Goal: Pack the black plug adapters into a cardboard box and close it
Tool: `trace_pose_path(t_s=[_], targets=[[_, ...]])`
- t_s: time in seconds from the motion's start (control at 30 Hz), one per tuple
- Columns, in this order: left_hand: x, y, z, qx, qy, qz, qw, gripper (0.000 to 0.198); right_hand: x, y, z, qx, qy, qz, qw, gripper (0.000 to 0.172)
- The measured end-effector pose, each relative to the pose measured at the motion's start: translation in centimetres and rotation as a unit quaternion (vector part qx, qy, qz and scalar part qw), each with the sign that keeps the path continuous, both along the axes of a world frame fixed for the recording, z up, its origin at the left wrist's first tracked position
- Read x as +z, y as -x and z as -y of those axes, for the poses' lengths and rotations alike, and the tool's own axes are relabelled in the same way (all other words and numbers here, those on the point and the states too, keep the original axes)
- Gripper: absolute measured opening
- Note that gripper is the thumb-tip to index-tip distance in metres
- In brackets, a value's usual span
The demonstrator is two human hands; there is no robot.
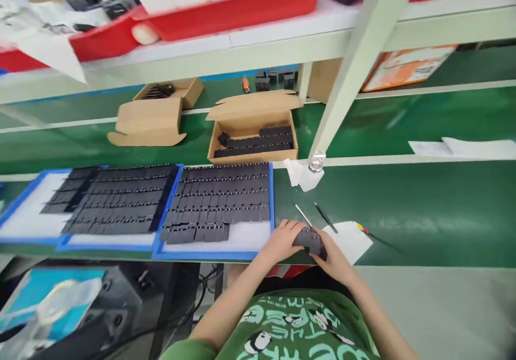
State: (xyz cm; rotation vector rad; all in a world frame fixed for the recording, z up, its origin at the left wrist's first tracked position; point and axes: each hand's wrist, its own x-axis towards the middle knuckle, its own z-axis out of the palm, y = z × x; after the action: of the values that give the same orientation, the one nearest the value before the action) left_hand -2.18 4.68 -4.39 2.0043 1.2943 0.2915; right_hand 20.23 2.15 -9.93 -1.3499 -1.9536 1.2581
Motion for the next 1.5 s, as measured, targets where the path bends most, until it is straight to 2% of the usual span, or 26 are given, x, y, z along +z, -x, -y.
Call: trace_pose_path(t_s=[0.1,0.2,0.3,0.43,0.5,0.57,0.67,0.77,0.87,0.93,1.0,1.13,1.27,1.4,1.5], targets=[[-0.9,0.6,-0.1,-0.037,-0.026,0.006,0.999,0.051,0.3,0.4,-0.1,-0.012,-0.01,0.008,1.0,0.072],[-1.1,0.6,0.6,-0.037,-0.045,0.022,0.998,0.058,1.4,0.1,-0.6,0.018,-0.019,0.022,0.999,0.073],[-1.5,0.4,1.7,-0.014,-0.062,0.037,0.997,0.059,2.3,-0.4,-1.0,0.06,-0.03,0.036,0.997,0.066],[-2.4,-0.3,2.8,0.03,-0.086,0.045,0.995,0.056,2.4,-0.6,-1.8,0.113,-0.052,0.031,0.992,0.062],[-2.6,-0.4,3.1,0.049,-0.09,0.048,0.994,0.059,2.1,-0.8,-2.1,0.122,-0.066,0.018,0.99,0.068],[-2.5,-0.3,3.7,0.071,-0.087,0.054,0.992,0.072,1.8,-1.3,-2.0,0.117,-0.08,0.002,0.99,0.08],[-2.1,0.7,5.7,0.142,-0.111,0.072,0.981,0.086,1.7,-2.8,-0.5,0.1,-0.097,-0.023,0.99,0.085],[-2.0,1.7,8.8,0.26,-0.174,0.085,0.946,0.074,1.6,-4.5,1.8,0.066,-0.118,-0.057,0.989,0.067],[-2.4,1.9,11.2,0.313,-0.181,0.104,0.926,0.067,1.3,-5.5,3.4,0.005,-0.136,-0.079,0.988,0.051],[-2.8,1.6,11.8,0.307,-0.164,0.117,0.93,0.068,0.9,-5.3,3.6,-0.019,-0.135,-0.074,0.988,0.051],[-3.2,1.2,11.6,0.282,-0.147,0.122,0.94,0.068,0.6,-4.5,3.2,-0.015,-0.133,-0.067,0.989,0.058],[-3.0,0.8,9.7,0.227,-0.125,0.127,0.958,0.069,0.6,-2.6,2.2,-0.002,-0.148,-0.044,0.988,0.075],[-2.5,1.3,7.5,0.172,-0.127,0.112,0.97,0.077,0.6,-1.5,1.8,-0.011,-0.155,-0.028,0.987,0.084],[-2.6,1.5,6.0,0.116,-0.105,0.089,0.984,0.092,0.0,-0.5,1.8,-0.006,-0.155,-0.028,0.987,0.085],[-2.9,1.1,5.6,0.105,-0.083,0.072,0.988,0.093,-0.3,-0.3,2.1,-0.007,-0.173,-0.021,0.985,0.086]])
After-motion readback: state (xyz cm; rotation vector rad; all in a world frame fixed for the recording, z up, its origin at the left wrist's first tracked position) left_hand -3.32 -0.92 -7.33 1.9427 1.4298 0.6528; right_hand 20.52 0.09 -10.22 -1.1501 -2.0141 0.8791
